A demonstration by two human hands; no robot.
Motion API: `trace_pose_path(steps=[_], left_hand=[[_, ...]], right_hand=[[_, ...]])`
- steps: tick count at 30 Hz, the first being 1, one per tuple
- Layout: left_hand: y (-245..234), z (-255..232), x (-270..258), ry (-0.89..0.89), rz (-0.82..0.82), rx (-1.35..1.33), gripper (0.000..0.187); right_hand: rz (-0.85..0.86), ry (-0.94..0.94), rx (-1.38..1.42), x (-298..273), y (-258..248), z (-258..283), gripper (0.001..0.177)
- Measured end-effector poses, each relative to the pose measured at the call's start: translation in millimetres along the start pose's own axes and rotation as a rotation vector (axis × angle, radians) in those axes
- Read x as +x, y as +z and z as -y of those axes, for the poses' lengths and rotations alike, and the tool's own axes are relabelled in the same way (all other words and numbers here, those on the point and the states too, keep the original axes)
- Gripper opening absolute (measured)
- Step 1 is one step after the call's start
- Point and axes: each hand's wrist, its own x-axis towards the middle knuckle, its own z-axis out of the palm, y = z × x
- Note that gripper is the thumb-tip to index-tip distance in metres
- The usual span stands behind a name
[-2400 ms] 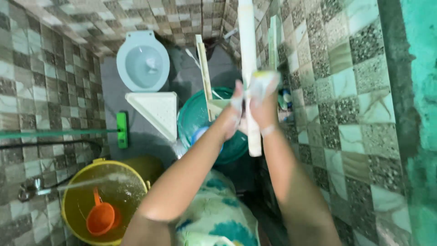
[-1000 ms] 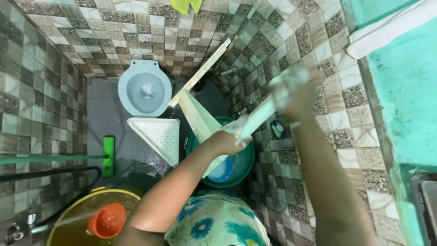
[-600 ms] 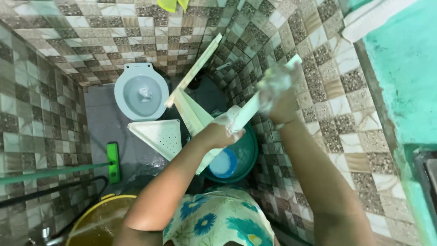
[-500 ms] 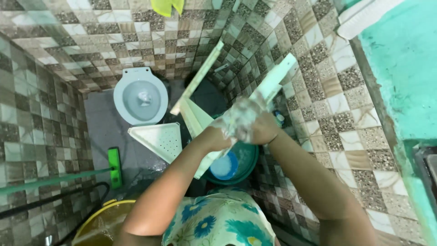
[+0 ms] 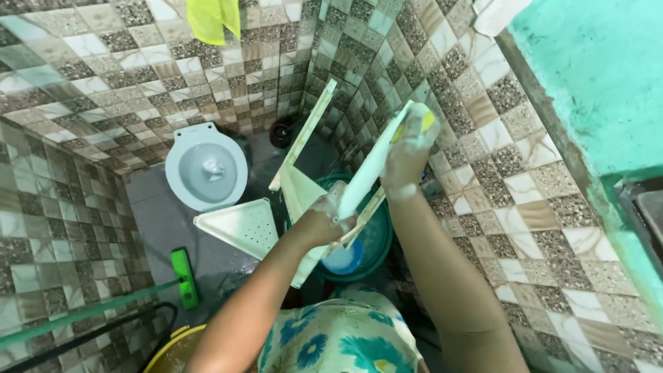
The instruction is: Scrubbing and rinsing plastic bathroom shelves and a stool with soap and water.
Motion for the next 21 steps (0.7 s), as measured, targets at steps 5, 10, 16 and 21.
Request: trace_pose_path(steps=[5, 10, 16, 21], left_hand=[[-2, -25, -5, -0.192, 0.103, -0.083, 0.056], [-2, -33, 7, -0.058, -0.055, -0.021, 0.050], [23, -2, 38, -0.081, -0.214, -0.253, 0.063], [33, -42, 44, -0.267, -0.180, -0.074, 0.049]], right_hand=[[-0.075, 0.485, 0.469, 39, -25, -24, 0.029], [0.154, 0.428, 0.588, 11, -22, -6, 0.030], [0.328, 0.314, 0.125, -69, -15, -43, 0.034], [0.249, -0.001, -0.033, 14, -27, -42, 0.027]])
